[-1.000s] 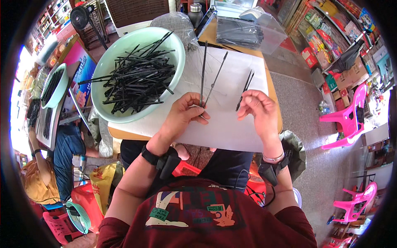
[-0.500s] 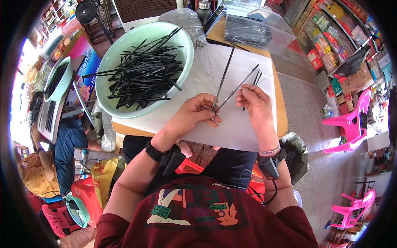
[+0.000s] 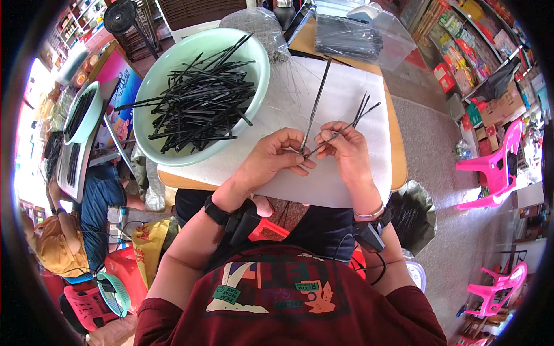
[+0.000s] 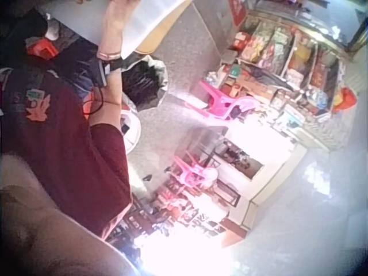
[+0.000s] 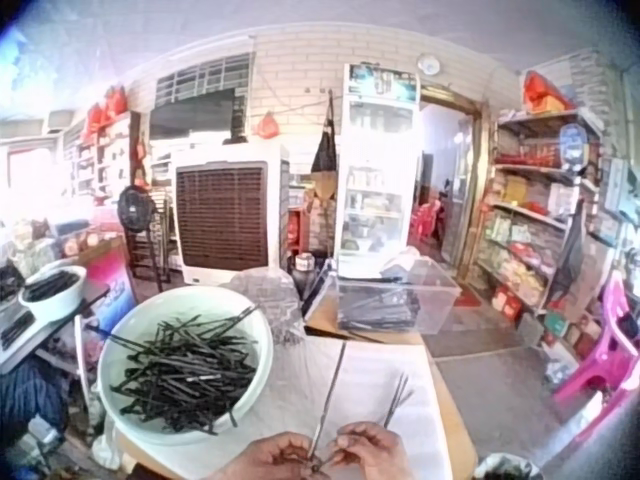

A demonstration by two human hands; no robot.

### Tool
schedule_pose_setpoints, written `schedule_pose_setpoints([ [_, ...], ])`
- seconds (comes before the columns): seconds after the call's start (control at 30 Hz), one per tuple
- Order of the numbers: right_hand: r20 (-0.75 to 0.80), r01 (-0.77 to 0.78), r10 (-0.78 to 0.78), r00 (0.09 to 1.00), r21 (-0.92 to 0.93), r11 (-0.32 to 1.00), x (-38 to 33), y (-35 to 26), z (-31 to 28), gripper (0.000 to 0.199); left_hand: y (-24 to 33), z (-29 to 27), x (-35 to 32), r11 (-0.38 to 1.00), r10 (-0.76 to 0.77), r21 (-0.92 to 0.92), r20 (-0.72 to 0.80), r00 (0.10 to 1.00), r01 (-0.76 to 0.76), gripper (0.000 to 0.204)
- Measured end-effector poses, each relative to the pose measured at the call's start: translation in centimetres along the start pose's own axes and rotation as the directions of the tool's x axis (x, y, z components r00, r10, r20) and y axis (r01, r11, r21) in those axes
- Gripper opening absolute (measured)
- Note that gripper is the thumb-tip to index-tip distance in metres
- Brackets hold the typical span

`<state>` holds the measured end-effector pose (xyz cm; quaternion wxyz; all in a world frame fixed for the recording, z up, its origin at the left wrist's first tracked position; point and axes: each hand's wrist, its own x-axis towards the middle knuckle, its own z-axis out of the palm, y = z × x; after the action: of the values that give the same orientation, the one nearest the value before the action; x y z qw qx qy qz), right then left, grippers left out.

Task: Sorting and bundling black plastic zip ties from a bowl.

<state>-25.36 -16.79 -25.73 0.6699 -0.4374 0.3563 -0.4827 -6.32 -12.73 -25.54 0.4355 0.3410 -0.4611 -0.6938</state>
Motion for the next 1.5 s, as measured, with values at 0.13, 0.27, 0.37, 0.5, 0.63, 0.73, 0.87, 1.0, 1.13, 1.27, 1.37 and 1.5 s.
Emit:
schedule_pose_setpoints([
  [0.13,-0.006,-0.012,0.013,1.0,0.004,1.0,-0.1,-0.1,0.0,0.017,0.2,0.3,-0.1,1.0,-0.016,0.012,-0.025,1.0,0.016,0.03],
  [0.27,-0.031,-0.041,0.041,0.999,0.007,0.999,-0.1,0.0,0.0,0.018,0.1,0.3,-0.2,1.0,-0.003,0.024,0.005,1.0,0.003,0.028],
  [0.37,-0.018,-0.052,0.051,0.999,-0.039,0.998,0.0,-0.1,0.0,0.017,-0.5,0.0,0.0,0.998,0.007,0.065,0.052,0.999,-0.011,0.028],
  [0.5,-0.004,-0.056,0.056,0.998,-0.018,0.998,0.0,0.0,-0.2,0.016,-0.4,0.1,0.0,0.995,0.016,0.098,0.065,0.998,-0.022,0.028],
  [0.63,0.013,-0.071,0.071,0.997,-0.031,0.997,0.2,0.0,-0.4,0.016,-0.3,0.0,0.0,0.996,0.004,0.088,0.114,0.993,-0.014,0.026],
  [0.73,-0.005,-0.038,0.038,0.999,-0.008,0.999,0.1,0.0,-0.1,0.015,0.2,0.5,-0.1,0.999,0.0,0.053,0.107,0.994,-0.006,0.022],
  [0.87,0.021,0.083,-0.082,0.996,-0.038,0.996,0.0,0.3,-0.1,0.013,0.2,0.4,-0.1,0.997,-0.009,0.074,-0.025,1.0,0.011,0.013],
  [1.0,0.146,0.063,-0.061,0.987,-0.013,0.998,0.0,0.2,-0.7,0.018,-0.1,0.0,-0.1,0.999,-0.01,0.036,-0.144,0.99,0.015,0.013],
  [1.13,0.301,0.107,-0.075,0.951,-0.091,0.99,-1.2,-0.3,0.3,0.029,-0.7,0.1,0.1,0.98,0.12,-0.114,-0.304,0.945,-0.162,0.012],
  [1.27,0.31,0.064,-0.047,0.95,-0.045,0.997,-1.0,-0.5,0.1,0.025,-1.2,0.0,0.2,0.982,0.18,0.005,-0.279,0.943,-0.186,0.01],
  [1.37,0.361,-0.005,0.044,0.931,-0.108,0.994,-0.9,-0.3,-0.8,0.017,0.1,0.7,0.2,0.943,0.106,0.327,-0.14,0.984,-0.055,0.009],
  [1.5,0.305,0.016,0.018,0.952,-0.108,0.994,-1.2,-0.9,-0.1,0.014,-0.2,0.7,0.4,0.944,0.097,0.327,-0.174,0.98,-0.036,0.011],
])
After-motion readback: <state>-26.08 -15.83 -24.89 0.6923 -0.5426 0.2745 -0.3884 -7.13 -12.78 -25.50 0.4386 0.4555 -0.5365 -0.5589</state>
